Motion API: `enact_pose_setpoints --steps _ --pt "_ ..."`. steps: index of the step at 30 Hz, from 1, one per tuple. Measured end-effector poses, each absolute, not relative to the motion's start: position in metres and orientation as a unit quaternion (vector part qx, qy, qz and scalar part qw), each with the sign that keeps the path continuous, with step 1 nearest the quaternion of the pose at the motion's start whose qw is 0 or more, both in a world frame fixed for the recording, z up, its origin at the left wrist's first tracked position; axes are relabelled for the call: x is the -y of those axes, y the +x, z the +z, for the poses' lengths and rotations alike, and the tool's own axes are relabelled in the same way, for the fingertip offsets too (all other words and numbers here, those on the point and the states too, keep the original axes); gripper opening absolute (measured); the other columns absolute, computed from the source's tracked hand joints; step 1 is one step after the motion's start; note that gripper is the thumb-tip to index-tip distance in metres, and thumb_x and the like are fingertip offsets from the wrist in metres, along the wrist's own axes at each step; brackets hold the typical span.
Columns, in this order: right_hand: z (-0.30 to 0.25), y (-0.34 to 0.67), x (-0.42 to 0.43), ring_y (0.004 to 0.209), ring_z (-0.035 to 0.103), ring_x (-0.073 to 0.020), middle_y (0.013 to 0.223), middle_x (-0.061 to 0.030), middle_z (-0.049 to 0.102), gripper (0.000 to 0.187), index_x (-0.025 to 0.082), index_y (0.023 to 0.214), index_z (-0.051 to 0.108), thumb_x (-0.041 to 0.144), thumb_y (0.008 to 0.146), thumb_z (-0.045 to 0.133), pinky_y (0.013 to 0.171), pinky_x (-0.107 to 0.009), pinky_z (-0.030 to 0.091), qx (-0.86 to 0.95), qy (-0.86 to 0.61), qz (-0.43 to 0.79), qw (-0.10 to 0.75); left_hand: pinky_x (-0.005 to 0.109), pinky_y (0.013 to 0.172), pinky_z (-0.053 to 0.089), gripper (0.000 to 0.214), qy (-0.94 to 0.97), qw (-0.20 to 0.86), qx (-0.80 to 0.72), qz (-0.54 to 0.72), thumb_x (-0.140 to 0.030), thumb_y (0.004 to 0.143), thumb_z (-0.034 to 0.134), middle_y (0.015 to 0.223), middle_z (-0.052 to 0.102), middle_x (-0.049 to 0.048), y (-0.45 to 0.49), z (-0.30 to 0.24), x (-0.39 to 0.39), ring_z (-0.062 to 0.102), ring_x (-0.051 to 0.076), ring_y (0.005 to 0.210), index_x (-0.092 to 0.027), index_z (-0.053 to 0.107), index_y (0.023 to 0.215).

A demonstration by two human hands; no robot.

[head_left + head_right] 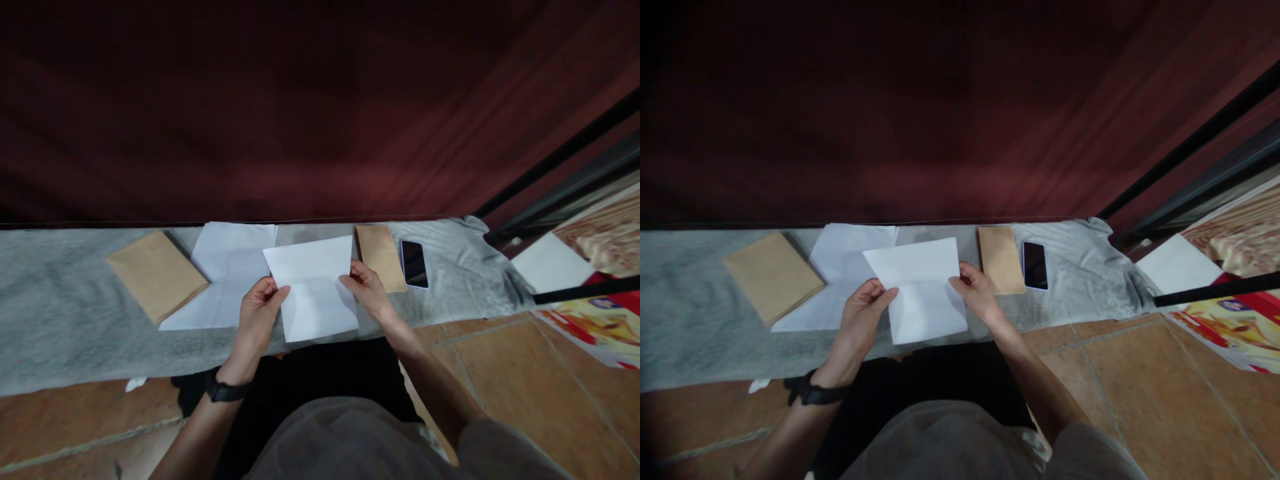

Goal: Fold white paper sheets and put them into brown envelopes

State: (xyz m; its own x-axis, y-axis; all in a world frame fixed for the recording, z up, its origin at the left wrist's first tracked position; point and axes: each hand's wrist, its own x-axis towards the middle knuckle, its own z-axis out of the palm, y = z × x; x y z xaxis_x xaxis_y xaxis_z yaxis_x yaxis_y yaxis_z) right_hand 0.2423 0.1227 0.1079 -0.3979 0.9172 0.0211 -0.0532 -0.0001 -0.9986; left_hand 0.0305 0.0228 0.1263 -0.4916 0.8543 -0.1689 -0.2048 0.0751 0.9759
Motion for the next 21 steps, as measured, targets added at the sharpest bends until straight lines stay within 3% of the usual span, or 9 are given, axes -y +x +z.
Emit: enact_pose_setpoints --steps 4,8,11,15,18,21 --pt "0.097 0.242 -0.122 0.085 0.067 -0.0183 0.095 0.0003 0.075 0.025 0.024 0.104 0.071 0.036 0.082 0.07 0.076 -0.028 0.054 0.577 -0.389 0.595 0.402 0.024 0.072 0.048 0.027 0.233 0.476 -0.589 0.61 -0.033 0.064 0.084 0.078 0.071 -0.0013 0.031 0.123 -0.022 0.063 0.014 0.074 -0.019 0.071 0.084" --pt "0.077 0.247 -0.121 0.084 0.068 -0.018 0.092 -0.0009 0.073 0.032 0.025 0.121 0.067 0.035 0.091 0.06 0.078 -0.03 0.057 0.604 -0.408 0.552 0.405 0.025 0.07 0.047 0.034 0.195 0.509 -0.598 0.588 -0.034 0.058 0.086 0.082 0.074 0.0 0.025 0.104 -0.022 0.063 0.014 0.072 -0.018 0.072 0.085" --pt "0.058 0.261 -0.111 0.102 0.069 -0.02 0.114 -0.0056 0.072 0.04 0.027 0.136 0.06 0.027 0.097 0.05 0.093 -0.037 0.058 0.666 -0.409 0.489 0.386 0.026 0.067 0.047 0.039 0.182 0.511 -0.62 0.566 -0.034 0.052 0.087 0.079 0.073 0.0001 0.018 0.083 -0.023 0.062 0.015 0.068 -0.018 0.072 0.084" --pt "0.038 0.285 -0.088 0.143 0.047 -0.0226 0.155 -0.0068 0.049 0.066 0.03 0.152 0.047 0.007 0.09 0.045 0.12 -0.046 0.04 0.822 -0.341 0.365 0.273 0.027 0.068 0.047 0.043 0.176 0.487 -0.653 0.553 -0.034 0.048 0.087 0.078 0.073 0.0009 0.014 0.057 -0.026 0.063 0.016 0.07 -0.017 0.072 0.084" --pt "0.032 0.295 -0.073 0.151 0.035 -0.0239 0.165 -0.0052 0.036 0.077 0.03 0.158 0.038 0.004 0.086 0.048 0.125 -0.051 0.032 0.882 -0.301 0.29 0.218 0.027 0.067 0.047 0.045 0.18 0.491 -0.655 0.545 -0.034 0.047 0.087 0.077 0.072 0.0008 0.015 0.047 -0.03 0.063 0.016 0.068 -0.017 0.071 0.085" --pt "0.029 0.294 -0.069 0.153 0.031 -0.027 0.166 -0.005 0.034 0.076 0.028 0.157 0.039 0.009 0.086 0.055 0.126 -0.055 0.028 0.908 -0.289 0.229 0.198 0.026 0.064 0.047 0.045 0.208 0.486 -0.653 0.542 -0.037 0.051 0.085 0.078 0.071 0.0005 0.017 0.042 -0.036 0.063 0.015 0.067 -0.017 0.07 0.088"
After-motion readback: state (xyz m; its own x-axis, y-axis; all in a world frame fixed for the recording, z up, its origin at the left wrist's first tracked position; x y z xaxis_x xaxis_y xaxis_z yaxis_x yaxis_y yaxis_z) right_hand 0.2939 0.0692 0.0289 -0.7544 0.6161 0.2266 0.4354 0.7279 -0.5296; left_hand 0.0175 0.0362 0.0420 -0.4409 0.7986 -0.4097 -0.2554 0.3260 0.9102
